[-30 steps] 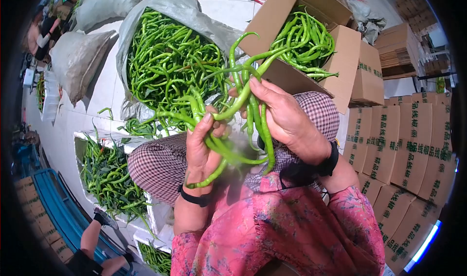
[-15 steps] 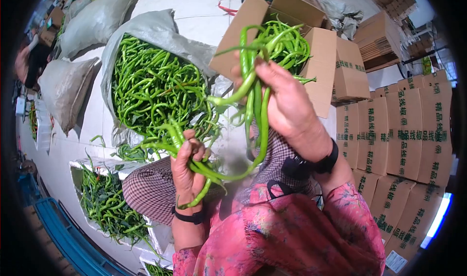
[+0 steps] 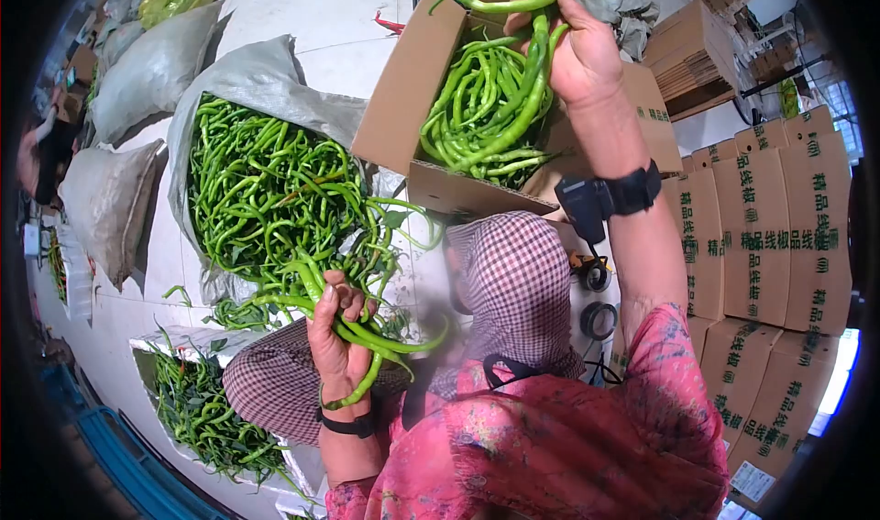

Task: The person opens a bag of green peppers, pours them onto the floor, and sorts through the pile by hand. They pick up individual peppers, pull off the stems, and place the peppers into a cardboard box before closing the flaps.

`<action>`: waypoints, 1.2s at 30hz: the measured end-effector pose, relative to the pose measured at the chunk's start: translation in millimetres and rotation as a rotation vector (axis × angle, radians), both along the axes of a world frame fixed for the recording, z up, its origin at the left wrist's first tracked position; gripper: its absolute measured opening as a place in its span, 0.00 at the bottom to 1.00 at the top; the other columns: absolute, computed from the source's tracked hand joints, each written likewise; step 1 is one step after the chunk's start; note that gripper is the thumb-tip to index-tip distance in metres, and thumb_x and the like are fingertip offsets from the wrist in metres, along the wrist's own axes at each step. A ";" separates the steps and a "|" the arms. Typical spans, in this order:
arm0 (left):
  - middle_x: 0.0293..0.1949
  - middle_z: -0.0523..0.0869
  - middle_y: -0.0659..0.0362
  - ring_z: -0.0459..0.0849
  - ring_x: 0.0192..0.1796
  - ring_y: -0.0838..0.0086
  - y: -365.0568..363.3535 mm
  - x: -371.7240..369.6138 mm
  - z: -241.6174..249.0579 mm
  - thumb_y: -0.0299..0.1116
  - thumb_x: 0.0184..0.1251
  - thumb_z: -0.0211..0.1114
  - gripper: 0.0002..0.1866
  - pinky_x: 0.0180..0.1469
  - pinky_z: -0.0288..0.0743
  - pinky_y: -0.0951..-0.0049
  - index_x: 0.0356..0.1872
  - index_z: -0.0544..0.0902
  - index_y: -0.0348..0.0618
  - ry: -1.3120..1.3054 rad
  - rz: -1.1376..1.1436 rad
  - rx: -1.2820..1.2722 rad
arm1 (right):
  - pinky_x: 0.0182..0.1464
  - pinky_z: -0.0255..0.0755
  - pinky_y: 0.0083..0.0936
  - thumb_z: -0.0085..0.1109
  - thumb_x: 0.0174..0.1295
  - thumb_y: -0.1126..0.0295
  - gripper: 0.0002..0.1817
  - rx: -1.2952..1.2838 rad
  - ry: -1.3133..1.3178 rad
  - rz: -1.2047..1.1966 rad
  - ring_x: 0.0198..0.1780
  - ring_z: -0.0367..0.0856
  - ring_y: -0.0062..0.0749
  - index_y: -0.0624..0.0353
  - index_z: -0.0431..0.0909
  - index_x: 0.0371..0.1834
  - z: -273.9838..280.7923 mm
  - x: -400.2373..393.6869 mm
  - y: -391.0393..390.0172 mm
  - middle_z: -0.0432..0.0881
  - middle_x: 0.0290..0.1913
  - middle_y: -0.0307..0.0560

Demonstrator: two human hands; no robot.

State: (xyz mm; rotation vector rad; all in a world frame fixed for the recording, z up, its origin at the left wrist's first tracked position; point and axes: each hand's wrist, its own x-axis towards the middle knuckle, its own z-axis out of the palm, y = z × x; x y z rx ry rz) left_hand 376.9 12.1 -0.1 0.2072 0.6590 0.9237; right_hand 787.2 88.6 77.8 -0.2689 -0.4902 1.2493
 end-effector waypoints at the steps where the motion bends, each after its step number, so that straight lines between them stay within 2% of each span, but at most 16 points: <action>1: 0.30 0.72 0.67 0.70 0.28 0.83 0.4 2.0 -1.4 0.32 0.69 0.59 0.14 0.38 0.69 0.73 0.53 0.76 0.41 0.018 0.004 -0.003 | 0.54 0.73 0.44 0.39 0.75 0.62 0.20 0.014 0.052 0.028 0.50 0.78 0.44 0.69 0.70 0.55 -7.4 10.6 3.4 0.78 0.51 0.57; 5: 0.30 0.72 0.68 0.70 0.28 0.83 3.8 7.4 -10.7 0.32 0.69 0.59 0.13 0.38 0.69 0.73 0.52 0.77 0.41 0.027 -0.026 0.006 | 0.54 0.73 0.44 0.40 0.75 0.62 0.19 -0.037 0.032 -0.068 0.49 0.78 0.46 0.68 0.69 0.54 -27.4 36.2 10.8 0.79 0.50 0.57; 7: 0.30 0.72 0.68 0.69 0.27 0.83 5.4 11.6 -14.6 0.33 0.69 0.59 0.13 0.38 0.69 0.73 0.51 0.77 0.41 0.044 -0.048 0.015 | 0.58 0.71 0.40 0.43 0.74 0.63 0.22 -0.042 -0.087 0.095 0.55 0.77 0.44 0.70 0.66 0.62 -32.3 40.5 8.8 0.77 0.55 0.58; 9: 0.30 0.72 0.68 0.69 0.27 0.83 5.4 13.1 -15.4 0.34 0.69 0.59 0.13 0.37 0.69 0.73 0.51 0.77 0.41 0.086 -0.067 0.018 | 0.60 0.71 0.44 0.47 0.72 0.65 0.16 -0.450 -0.133 -0.013 0.55 0.77 0.43 0.67 0.70 0.55 -43.0 15.5 -5.0 0.80 0.51 0.57; 11: 0.30 0.72 0.68 0.69 0.27 0.83 9.1 17.4 -16.7 0.34 0.70 0.59 0.13 0.37 0.69 0.74 0.51 0.78 0.41 0.121 -0.068 0.023 | 0.54 0.70 0.32 0.54 0.68 0.64 0.20 -0.904 -0.730 -0.069 0.51 0.77 0.32 0.65 0.70 0.57 -51.5 -2.7 -40.6 0.81 0.48 0.49; 13: 0.25 0.73 0.67 0.68 0.26 0.81 8.8 20.3 -17.5 0.32 0.64 0.64 0.12 0.32 0.64 0.78 0.47 0.79 0.41 0.263 0.006 -0.041 | 0.53 0.68 0.25 0.57 0.66 0.62 0.23 -0.929 -0.765 -0.202 0.49 0.76 0.27 0.63 0.71 0.60 -44.7 -18.9 -70.3 0.81 0.47 0.45; 15: 0.26 0.74 0.67 0.68 0.26 0.81 9.5 23.6 -19.0 0.32 0.64 0.65 0.12 0.32 0.63 0.79 0.46 0.79 0.41 0.289 -0.002 -0.062 | 0.51 0.69 0.22 0.58 0.66 0.63 0.22 -0.859 -1.067 -0.274 0.47 0.76 0.25 0.62 0.73 0.60 -33.6 -14.5 -93.5 0.81 0.45 0.42; 19: 0.26 0.74 0.65 0.68 0.27 0.80 11.3 32.4 -21.6 0.32 0.64 0.65 0.13 0.32 0.64 0.79 0.46 0.78 0.38 0.323 -0.017 -0.069 | 0.49 0.71 0.21 0.58 0.66 0.66 0.18 -0.876 -1.007 -0.202 0.44 0.77 0.23 0.63 0.77 0.56 -34.8 -0.6 -107.6 0.80 0.43 0.39; 23: 0.29 0.76 0.62 0.71 0.29 0.78 13.3 36.5 -15.3 0.34 0.66 0.64 0.16 0.34 0.67 0.78 0.51 0.77 0.36 0.189 -0.038 -0.064 | 0.50 0.74 0.27 0.58 0.60 0.70 0.14 -0.919 -1.522 0.025 0.43 0.82 0.34 0.64 0.81 0.48 -61.2 3.5 -108.2 0.85 0.44 0.48; 25: 0.36 0.80 0.61 0.76 0.34 0.77 13.3 38.2 -12.6 0.39 0.70 0.60 0.21 0.40 0.71 0.72 0.58 0.73 0.38 0.097 -0.083 -0.062 | 0.50 0.74 0.30 0.59 0.58 0.71 0.14 -0.797 -1.832 -0.146 0.44 0.83 0.39 0.63 0.81 0.47 -59.4 -2.3 -110.4 0.84 0.44 0.53; 26: 0.40 0.82 0.59 0.78 0.36 0.75 12.6 37.6 -13.0 0.41 0.70 0.59 0.24 0.43 0.73 0.70 0.61 0.71 0.38 0.037 -0.139 -0.033 | 0.50 0.74 0.30 0.59 0.58 0.71 0.14 -0.797 -1.831 -0.144 0.44 0.83 0.39 0.63 0.81 0.47 -60.3 -1.5 -111.6 0.84 0.44 0.53; 28: 0.40 0.82 0.59 0.78 0.37 0.74 13.3 39.6 -19.5 0.42 0.70 0.58 0.25 0.44 0.74 0.68 0.62 0.70 0.38 0.023 -0.158 -0.035 | 0.49 0.75 0.32 0.60 0.56 0.73 0.13 -0.581 -2.240 -0.657 0.43 0.83 0.42 0.63 0.81 0.45 -65.4 -2.0 -112.1 0.83 0.42 0.56; 29: 0.40 0.82 0.59 0.78 0.38 0.74 14.8 39.3 -18.6 0.42 0.71 0.58 0.26 0.45 0.74 0.67 0.63 0.69 0.38 0.013 -0.169 -0.033 | 0.47 0.76 0.33 0.60 0.56 0.74 0.12 -0.585 -2.152 -0.576 0.41 0.84 0.44 0.64 0.80 0.44 -57.2 -5.0 -112.0 0.83 0.41 0.56; 31: 0.40 0.81 0.58 0.78 0.40 0.72 16.8 36.8 -18.8 0.42 0.71 0.57 0.28 0.46 0.74 0.67 0.66 0.67 0.38 0.057 -0.163 -0.066 | 0.46 0.75 0.25 0.59 0.62 0.73 0.12 -0.790 -1.572 -0.250 0.41 0.82 0.28 0.66 0.80 0.47 -44.0 -17.4 -111.3 0.84 0.39 0.46; 32: 0.42 0.81 0.57 0.78 0.41 0.71 18.1 35.9 -23.0 0.42 0.70 0.58 0.28 0.46 0.74 0.67 0.67 0.66 0.38 -0.003 -0.187 -0.020 | 0.46 0.74 0.21 0.58 0.64 0.72 0.12 -0.830 -1.483 -0.190 0.41 0.79 0.20 0.66 0.80 0.48 -26.6 -32.5 -109.3 0.83 0.39 0.41; 36: 0.44 0.81 0.53 0.78 0.43 0.67 18.2 38.3 -19.1 0.36 0.65 0.63 0.31 0.48 0.74 0.66 0.66 0.65 0.35 -0.100 -0.192 0.042 | 0.38 0.72 0.15 0.54 0.63 0.74 0.12 -0.867 -1.234 -0.037 0.36 0.78 0.18 0.66 0.79 0.48 49.7 -101.3 -121.6 0.83 0.39 0.41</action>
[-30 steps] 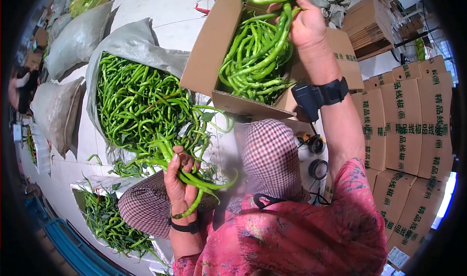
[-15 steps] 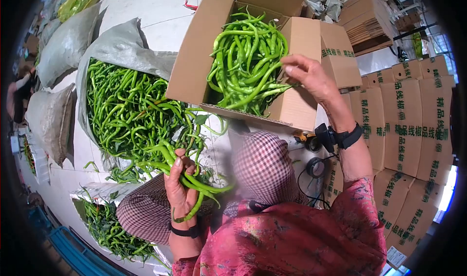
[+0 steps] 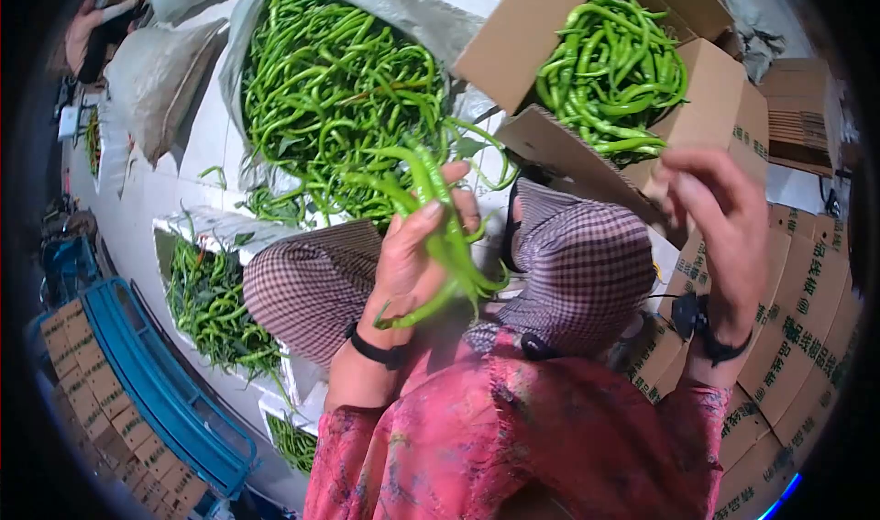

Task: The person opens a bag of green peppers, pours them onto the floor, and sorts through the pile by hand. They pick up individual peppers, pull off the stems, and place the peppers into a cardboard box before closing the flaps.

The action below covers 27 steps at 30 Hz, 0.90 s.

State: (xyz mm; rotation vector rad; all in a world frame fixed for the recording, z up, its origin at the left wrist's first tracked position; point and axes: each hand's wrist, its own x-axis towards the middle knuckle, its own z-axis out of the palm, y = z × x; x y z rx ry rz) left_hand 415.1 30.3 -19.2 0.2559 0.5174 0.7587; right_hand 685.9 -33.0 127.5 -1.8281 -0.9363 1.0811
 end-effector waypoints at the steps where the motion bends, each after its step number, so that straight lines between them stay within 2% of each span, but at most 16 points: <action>1: 0.44 0.81 0.52 0.78 0.44 0.66 -0.5 0.5 2.1 0.35 0.65 0.63 0.31 0.48 0.75 0.66 0.67 0.65 0.35 -0.030 -0.004 0.004 | 0.36 0.74 0.18 0.56 0.61 0.74 0.12 0.002 0.008 0.036 0.34 0.79 0.19 0.66 0.79 0.47 11.5 -14.2 -5.0 0.84 0.39 0.42; 3: 0.50 0.80 0.49 0.78 0.51 0.62 -1.2 -1.9 5.9 0.34 0.64 0.62 0.31 0.52 0.76 0.63 0.67 0.64 0.35 -0.022 0.003 -0.019 | 0.35 0.75 0.21 0.59 0.58 0.76 0.13 0.049 0.081 0.278 0.33 0.80 0.24 0.66 0.80 0.46 19.7 -32.6 -15.7 0.84 0.39 0.45; 5: 0.56 0.77 0.46 0.77 0.58 0.58 -1.3 -3.3 10.9 0.37 0.65 0.63 0.33 0.59 0.75 0.57 0.68 0.63 0.35 0.010 -0.007 -0.005 | 0.38 0.77 0.24 0.63 0.55 0.75 0.16 0.069 0.301 0.366 0.35 0.82 0.30 0.66 0.79 0.47 6.3 -63.0 -18.9 0.82 0.41 0.49; 7: 0.57 0.77 0.46 0.77 0.57 0.60 -3.5 -1.0 19.5 0.39 0.67 0.62 0.32 0.57 0.75 0.61 0.67 0.62 0.35 -0.029 -0.012 -0.001 | 0.40 0.77 0.28 0.66 0.53 0.73 0.23 0.336 -0.051 0.507 0.39 0.82 0.38 0.64 0.74 0.54 -38.4 -97.2 -21.9 0.79 0.45 0.51; 8: 0.58 0.76 0.46 0.78 0.55 0.63 -5.9 -0.8 21.9 0.41 0.69 0.61 0.32 0.55 0.75 0.66 0.67 0.62 0.35 -0.070 -0.024 0.005 | 0.40 0.76 0.27 0.68 0.50 0.74 0.27 0.358 -0.043 0.428 0.38 0.80 0.36 0.64 0.73 0.55 -54.2 -117.1 -20.8 0.78 0.44 0.50; 10: 0.60 0.74 0.46 0.78 0.55 0.64 -10.6 -3.4 22.2 0.44 0.70 0.59 0.33 0.55 0.75 0.66 0.68 0.61 0.35 -0.052 -0.055 0.051 | 0.40 0.75 0.25 0.70 0.47 0.75 0.30 0.379 -0.041 0.349 0.37 0.78 0.34 0.64 0.71 0.56 -71.4 -142.4 -15.1 0.77 0.43 0.50; 12: 0.66 0.69 0.46 0.75 0.56 0.68 -16.9 -7.0 23.2 0.46 0.74 0.54 0.33 0.57 0.73 0.67 0.70 0.58 0.35 -0.015 -0.100 0.137 | 0.37 0.72 0.28 0.72 0.45 0.73 0.31 0.228 -0.285 0.328 0.33 0.74 0.38 0.62 0.71 0.55 -80.8 -153.9 -8.3 0.73 0.39 0.49; 15: 0.67 0.68 0.45 0.74 0.56 0.69 -20.4 -9.3 21.2 0.45 0.75 0.52 0.32 0.58 0.72 0.68 0.71 0.57 0.35 -0.042 -0.068 0.125 | 0.35 0.70 0.29 0.71 0.45 0.72 0.28 0.331 -0.333 0.263 0.31 0.72 0.39 0.62 0.71 0.51 -93.6 -166.0 -5.8 0.72 0.37 0.49; 16: 0.67 0.68 0.45 0.74 0.58 0.67 -21.5 -11.0 18.5 0.44 0.76 0.51 0.31 0.59 0.72 0.66 0.71 0.57 0.34 -0.070 -0.057 0.115 | 0.34 0.70 0.26 0.68 0.49 0.73 0.24 0.321 -0.297 0.268 0.32 0.72 0.32 0.62 0.71 0.49 -95.7 -166.6 -5.5 0.73 0.37 0.45; 17: 0.67 0.68 0.45 0.74 0.58 0.67 -21.6 -13.0 17.6 0.44 0.76 0.51 0.31 0.59 0.72 0.66 0.71 0.57 0.34 -0.071 -0.046 0.112 | 0.34 0.70 0.26 0.68 0.49 0.73 0.24 0.320 -0.297 0.279 0.32 0.72 0.32 0.62 0.71 0.49 -96.3 -165.9 -5.6 0.73 0.37 0.45; 19: 0.69 0.64 0.41 0.70 0.66 0.56 -20.4 -18.8 19.0 0.44 0.73 0.55 0.35 0.68 0.65 0.57 0.72 0.55 0.34 -0.050 -0.050 0.096 | 0.43 0.73 0.31 0.62 0.53 0.70 0.19 -0.006 0.100 0.231 0.38 0.78 0.35 0.63 0.71 0.47 -99.1 -163.7 -6.6 0.76 0.40 0.48; 20: 0.68 0.66 0.41 0.71 0.65 0.57 -19.8 -22.0 24.7 0.43 0.74 0.54 0.33 0.67 0.65 0.57 0.71 0.56 0.34 -0.018 -0.026 0.100 | 0.43 0.73 0.31 0.62 0.53 0.70 0.19 -0.010 0.102 0.238 0.38 0.78 0.35 0.63 0.71 0.47 -100.6 -163.9 -6.4 0.76 0.40 0.48; 23: 0.65 0.69 0.41 0.73 0.63 0.58 -15.7 -27.6 6.8 0.41 0.74 0.54 0.29 0.66 0.67 0.58 0.69 0.60 0.35 -0.070 0.000 0.021 | 0.46 0.72 0.27 0.51 0.64 0.69 0.11 0.052 0.630 -0.051 0.37 0.74 0.26 0.64 0.71 0.45 -105.7 -161.2 -2.3 0.74 0.39 0.45; 24: 0.59 0.75 0.43 0.76 0.60 0.59 -17.7 -31.9 6.5 0.40 0.74 0.54 0.27 0.63 0.70 0.58 0.67 0.63 0.36 -0.052 0.023 -0.010 | 0.44 0.71 0.24 0.46 0.69 0.69 0.10 0.238 0.467 0.050 0.37 0.73 0.25 0.64 0.70 0.47 -120.9 -158.9 -4.3 0.72 0.37 0.42; 25: 0.59 0.75 0.43 0.76 0.60 0.59 -17.3 -34.2 6.3 0.40 0.74 0.54 0.27 0.63 0.70 0.58 0.67 0.63 0.36 -0.050 0.027 -0.009 | 0.44 0.71 0.24 0.46 0.69 0.69 0.10 0.238 0.469 0.054 0.37 0.73 0.25 0.64 0.70 0.47 -120.1 -157.1 -4.9 0.72 0.37 0.42; 27: 0.52 0.81 0.44 0.80 0.55 0.60 -16.4 -37.7 4.8 0.40 0.74 0.55 0.26 0.60 0.74 0.59 0.65 0.65 0.36 -0.002 0.058 0.030 | 0.39 0.69 0.19 0.45 0.71 0.69 0.09 0.254 0.748 -0.147 0.34 0.70 0.21 0.63 0.68 0.48 -114.4 -153.8 -4.5 0.69 0.35 0.39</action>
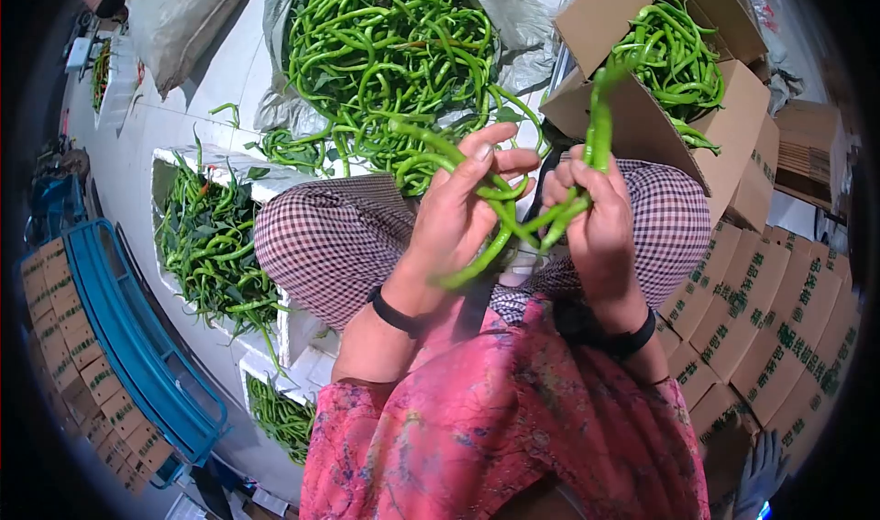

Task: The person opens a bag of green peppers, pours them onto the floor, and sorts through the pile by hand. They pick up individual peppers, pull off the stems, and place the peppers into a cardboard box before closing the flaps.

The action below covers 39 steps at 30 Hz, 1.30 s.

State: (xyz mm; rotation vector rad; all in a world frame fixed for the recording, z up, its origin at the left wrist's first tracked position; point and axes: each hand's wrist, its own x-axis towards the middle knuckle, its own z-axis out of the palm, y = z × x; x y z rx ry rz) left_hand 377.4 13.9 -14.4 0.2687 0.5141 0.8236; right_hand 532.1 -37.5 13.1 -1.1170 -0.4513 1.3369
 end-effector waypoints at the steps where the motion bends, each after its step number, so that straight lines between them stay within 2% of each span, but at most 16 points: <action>1: 0.45 0.83 0.46 0.82 0.51 0.61 0.1 -0.2 2.0 0.41 0.74 0.54 0.25 0.58 0.76 0.60 0.65 0.66 0.35 0.013 -0.002 0.002 | 0.34 0.65 0.16 0.46 0.71 0.70 0.08 -0.086 0.167 -0.057 0.30 0.66 0.17 0.61 0.67 0.47 3.9 2.1 1.3 0.67 0.33 0.37; 6: 0.46 0.82 0.48 0.81 0.51 0.62 -1.4 3.3 -3.1 0.44 0.76 0.51 0.25 0.58 0.76 0.61 0.63 0.69 0.35 -0.026 -0.028 -0.003 | 0.32 0.63 0.13 0.55 0.67 0.68 0.11 -0.158 0.000 0.098 0.28 0.66 0.14 0.60 0.71 0.48 8.9 -3.2 0.8 0.68 0.31 0.32; 8: 0.53 0.80 0.48 0.79 0.56 0.62 -4.5 9.0 1.2 0.45 0.76 0.51 0.27 0.63 0.72 0.61 0.66 0.66 0.35 0.218 0.019 0.167 | 0.32 0.66 0.16 0.63 0.61 0.65 0.17 -0.051 -0.444 0.345 0.30 0.72 0.18 0.60 0.75 0.49 8.5 -14.6 2.0 0.74 0.31 0.36; 9: 0.59 0.76 0.47 0.75 0.61 0.61 -6.8 10.5 6.8 0.42 0.74 0.54 0.29 0.67 0.66 0.61 0.68 0.63 0.34 0.051 0.008 -0.026 | 0.35 0.70 0.22 0.69 0.55 0.65 0.21 -0.013 -0.791 0.360 0.31 0.77 0.26 0.59 0.78 0.50 -3.8 -15.9 0.8 0.78 0.32 0.41; 12: 0.61 0.75 0.46 0.72 0.64 0.61 -7.4 13.1 9.0 0.37 0.70 0.59 0.30 0.69 0.63 0.60 0.69 0.61 0.34 0.067 -0.020 0.034 | 0.38 0.72 0.26 0.68 0.54 0.67 0.19 0.046 -0.911 0.329 0.32 0.78 0.31 0.56 0.79 0.50 -14.2 -14.6 7.0 0.79 0.33 0.45; 14: 0.60 0.75 0.46 0.72 0.64 0.60 -6.9 13.0 1.2 0.34 0.67 0.62 0.31 0.69 0.63 0.60 0.68 0.63 0.34 0.068 -0.036 0.021 | 0.44 0.73 0.25 0.64 0.60 0.69 0.18 0.008 -0.665 0.320 0.38 0.81 0.28 0.59 0.79 0.53 -18.8 -13.3 6.8 0.81 0.38 0.43; 16: 0.60 0.75 0.46 0.72 0.64 0.61 -6.5 12.9 -4.3 0.33 0.67 0.62 0.30 0.69 0.63 0.60 0.67 0.64 0.35 0.085 -0.027 0.077 | 0.49 0.72 0.20 0.57 0.66 0.71 0.17 -0.095 0.024 0.287 0.43 0.81 0.25 0.64 0.76 0.57 -12.8 -10.3 8.2 0.83 0.43 0.41; 17: 0.57 0.77 0.48 0.73 0.62 0.64 -6.4 9.0 -6.1 0.31 0.68 0.61 0.26 0.66 0.68 0.62 0.65 0.67 0.35 0.107 -0.027 -0.001 | 0.52 0.71 0.16 0.52 0.70 0.71 0.19 -0.047 0.026 0.326 0.49 0.78 0.20 0.68 0.71 0.61 -9.8 -8.4 8.2 0.81 0.49 0.41; 21: 0.48 0.80 0.55 0.78 0.52 0.70 -10.6 8.2 -8.2 0.30 0.71 0.60 0.15 0.57 0.75 0.67 0.55 0.73 0.37 0.411 0.020 0.037 | 0.52 0.70 0.15 0.51 0.71 0.69 0.19 -0.142 0.200 0.329 0.51 0.77 0.20 0.66 0.70 0.62 -13.6 -7.9 6.4 0.81 0.49 0.41; 24: 0.46 0.81 0.56 0.81 0.47 0.71 -5.6 10.2 9.0 0.29 0.70 0.61 0.14 0.53 0.77 0.69 0.53 0.74 0.37 0.115 -0.009 -0.047 | 0.46 0.71 0.14 0.50 0.72 0.69 0.18 -0.220 0.084 0.437 0.45 0.77 0.16 0.65 0.70 0.62 -21.0 -2.6 4.1 0.80 0.46 0.39; 25: 0.43 0.81 0.58 0.81 0.43 0.74 -4.4 9.2 12.3 0.27 0.68 0.63 0.15 0.46 0.78 0.74 0.53 0.74 0.36 0.186 -0.020 -0.027 | 0.41 0.69 0.12 0.50 0.72 0.69 0.18 -0.185 0.265 0.383 0.39 0.75 0.13 0.64 0.70 0.62 -15.4 -8.7 4.7 0.79 0.43 0.37; 26: 0.43 0.81 0.58 0.81 0.43 0.74 -4.5 8.9 12.3 0.27 0.68 0.63 0.15 0.46 0.78 0.74 0.53 0.74 0.36 0.184 -0.021 -0.025 | 0.36 0.67 0.11 0.50 0.72 0.69 0.18 -0.149 0.447 0.329 0.34 0.73 0.11 0.64 0.70 0.61 -12.1 -12.2 5.4 0.78 0.41 0.34; 28: 0.43 0.82 0.58 0.81 0.43 0.77 -5.0 5.7 10.8 0.25 0.66 0.64 0.15 0.47 0.76 0.78 0.52 0.75 0.34 0.404 0.138 0.118 | 0.34 0.66 0.10 0.51 0.71 0.69 0.19 -0.088 0.467 0.400 0.33 0.72 0.10 0.65 0.68 0.62 -21.1 -10.0 2.7 0.77 0.40 0.34; 30: 0.40 0.83 0.59 0.81 0.42 0.78 -5.2 0.3 11.2 0.26 0.64 0.66 0.15 0.46 0.75 0.79 0.51 0.76 0.35 0.425 0.162 0.127 | 0.23 0.58 0.07 0.51 0.70 0.75 0.11 -0.183 0.438 0.344 0.21 0.62 0.07 0.65 0.72 0.53 -5.9 -17.4 5.3 0.73 0.31 0.32; 35: 0.35 0.82 0.61 0.79 0.39 0.79 11.2 -24.3 18.9 0.26 0.63 0.63 0.10 0.44 0.74 0.77 0.45 0.78 0.37 0.526 0.355 0.142 | 0.23 0.57 0.07 0.51 0.69 0.76 0.12 -0.271 0.419 0.316 0.21 0.60 0.07 0.66 0.70 0.54 4.0 -17.4 4.1 0.75 0.33 0.37; 39: 0.39 0.82 0.56 0.80 0.45 0.71 26.6 -84.8 55.0 0.29 0.67 0.62 0.14 0.50 0.74 0.69 0.52 0.75 0.37 0.290 0.527 0.246 | 0.23 0.57 0.08 0.50 0.69 0.77 0.14 -0.242 0.461 0.265 0.21 0.59 0.08 0.66 0.68 0.57 -7.5 -12.3 0.3 0.77 0.38 0.44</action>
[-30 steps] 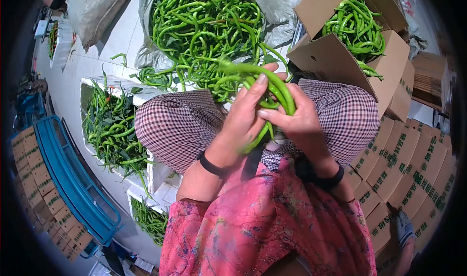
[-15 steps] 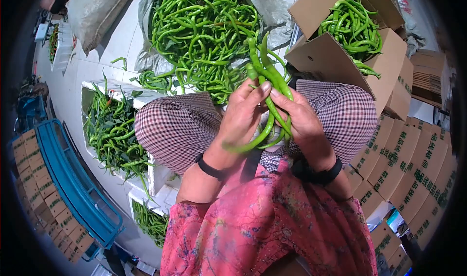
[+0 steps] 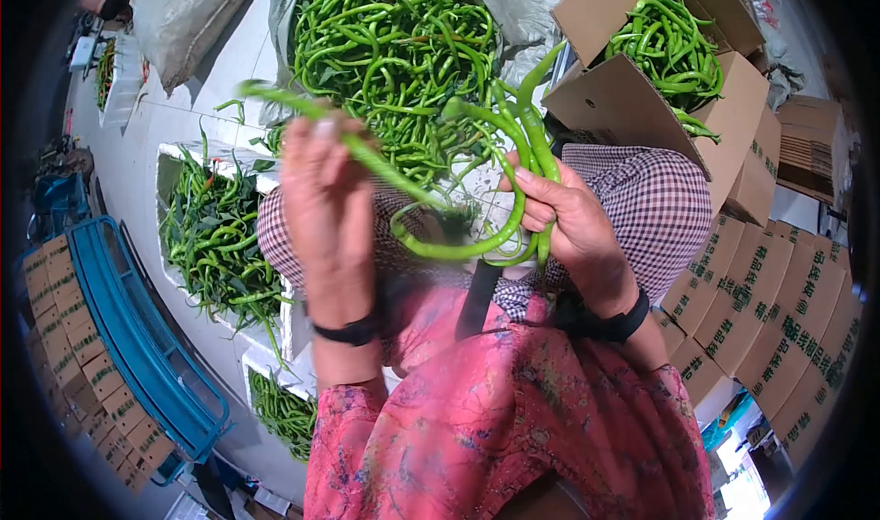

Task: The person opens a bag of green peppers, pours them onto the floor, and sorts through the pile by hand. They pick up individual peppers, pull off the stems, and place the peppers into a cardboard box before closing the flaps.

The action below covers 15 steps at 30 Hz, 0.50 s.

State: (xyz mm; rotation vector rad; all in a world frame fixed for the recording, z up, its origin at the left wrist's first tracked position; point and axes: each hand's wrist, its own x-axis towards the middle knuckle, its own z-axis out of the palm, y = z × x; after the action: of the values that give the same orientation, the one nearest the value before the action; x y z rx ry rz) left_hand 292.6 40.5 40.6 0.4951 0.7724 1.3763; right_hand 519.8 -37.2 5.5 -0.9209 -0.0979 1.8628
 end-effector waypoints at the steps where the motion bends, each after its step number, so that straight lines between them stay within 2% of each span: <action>1: 0.40 0.82 0.56 0.80 0.46 0.71 2.4 -24.3 12.7 0.28 0.68 0.62 0.16 0.52 0.73 0.69 0.54 0.74 0.36 -0.027 0.035 0.038 | 0.23 0.56 0.09 0.50 0.69 0.77 0.15 0.051 0.016 0.014 0.21 0.59 0.09 0.66 0.68 0.57 -2.7 1.5 -0.1 0.76 0.39 0.45; 3: 0.42 0.81 0.52 0.80 0.47 0.68 2.4 -71.2 47.4 0.26 0.68 0.60 0.16 0.51 0.74 0.71 0.55 0.75 0.33 -0.005 0.092 0.128 | 0.22 0.56 0.10 0.49 0.70 0.76 0.13 0.018 0.043 -0.009 0.21 0.58 0.10 0.65 0.68 0.56 -0.6 0.0 2.2 0.76 0.39 0.45; 4: 0.45 0.82 0.50 0.80 0.49 0.66 11.3 -123.1 48.1 0.26 0.68 0.61 0.18 0.53 0.75 0.69 0.57 0.75 0.32 0.019 0.107 0.164 | 0.22 0.56 0.10 0.49 0.70 0.76 0.12 0.047 0.077 -0.005 0.21 0.59 0.10 0.65 0.69 0.54 -2.9 -0.5 1.8 0.76 0.39 0.45; 5: 0.46 0.82 0.48 0.80 0.52 0.65 13.9 -162.8 57.3 0.27 0.69 0.61 0.18 0.58 0.74 0.65 0.57 0.74 0.32 0.169 0.149 0.218 | 0.22 0.56 0.10 0.49 0.70 0.76 0.11 0.076 0.111 -0.002 0.21 0.59 0.10 0.65 0.69 0.53 -4.0 -1.2 1.2 0.76 0.39 0.45; 6: 0.49 0.80 0.48 0.79 0.54 0.66 14.6 -173.3 64.6 0.29 0.71 0.59 0.17 0.60 0.73 0.66 0.57 0.74 0.32 0.729 0.454 0.219 | 0.22 0.56 0.10 0.49 0.70 0.76 0.11 0.080 0.115 -0.002 0.21 0.59 0.10 0.65 0.69 0.53 -3.1 -2.6 0.5 0.76 0.39 0.45; 7: 0.53 0.78 0.49 0.78 0.55 0.67 13.7 -173.6 72.4 0.31 0.74 0.56 0.17 0.61 0.72 0.68 0.59 0.72 0.32 1.000 0.685 0.153 | 0.21 0.56 0.10 0.49 0.70 0.76 0.10 0.075 0.111 -0.004 0.21 0.59 0.10 0.65 0.69 0.52 -1.6 -4.5 -0.6 0.77 0.38 0.45; 9: 0.57 0.76 0.50 0.77 0.55 0.67 -6.6 -190.5 74.8 0.31 0.74 0.55 0.19 0.61 0.70 0.70 0.61 0.70 0.32 1.241 0.858 0.279 | 0.21 0.56 0.09 0.49 0.70 0.75 0.09 0.090 0.108 -0.016 0.21 0.60 0.09 0.65 0.69 0.51 1.0 -7.2 2.5 0.77 0.38 0.44; 11: 0.56 0.78 0.50 0.77 0.56 0.67 -41.1 -107.2 87.7 0.28 0.71 0.56 0.19 0.62 0.69 0.69 0.59 0.72 0.31 1.299 0.707 0.351 | 0.21 0.52 0.10 0.54 0.68 0.75 0.11 0.077 0.153 -0.002 0.21 0.57 0.09 0.62 0.71 0.52 3.9 -11.5 0.4 0.79 0.39 0.45; 12: 0.55 0.79 0.51 0.78 0.56 0.68 -58.4 -86.2 74.9 0.26 0.68 0.56 0.18 0.61 0.70 0.70 0.58 0.74 0.31 1.269 0.468 0.374 | 0.21 0.52 0.10 0.54 0.68 0.75 0.11 0.084 0.149 0.011 0.21 0.57 0.09 0.62 0.71 0.52 6.2 -14.2 0.3 0.79 0.39 0.45; 13: 0.53 0.80 0.51 0.78 0.56 0.68 -71.7 -64.4 62.2 0.24 0.66 0.57 0.18 0.60 0.70 0.70 0.56 0.76 0.31 1.229 0.234 0.400 | 0.28 0.59 0.11 0.56 0.67 0.74 0.13 0.105 0.144 0.024 0.26 0.64 0.12 0.62 0.71 0.53 8.8 -18.1 1.4 0.79 0.40 0.43; 14: 0.51 0.82 0.53 0.80 0.55 0.70 -79.8 -19.8 72.7 0.23 0.62 0.58 0.18 0.58 0.72 0.72 0.54 0.79 0.32 1.159 0.054 0.109 | 0.34 0.67 0.13 0.57 0.67 0.74 0.14 0.123 0.142 0.031 0.32 0.71 0.16 0.62 0.71 0.54 11.2 -21.9 0.8 0.79 0.41 0.42; 15: 0.53 0.80 0.55 0.79 0.53 0.72 -79.7 -8.7 58.5 0.24 0.62 0.63 0.24 0.58 0.72 0.72 0.61 0.74 0.36 0.979 -0.177 0.098 | 0.41 0.74 0.15 0.59 0.66 0.73 0.16 0.140 0.142 0.034 0.37 0.78 0.19 0.62 0.71 0.55 13.3 -24.7 -0.9 0.79 0.42 0.41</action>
State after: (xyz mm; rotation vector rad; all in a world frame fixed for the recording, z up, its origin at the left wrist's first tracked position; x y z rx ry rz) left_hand 283.9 -39.2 99.0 1.3255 1.3987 0.9606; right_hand 495.1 -38.1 18.9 -0.6935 -0.1561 1.9211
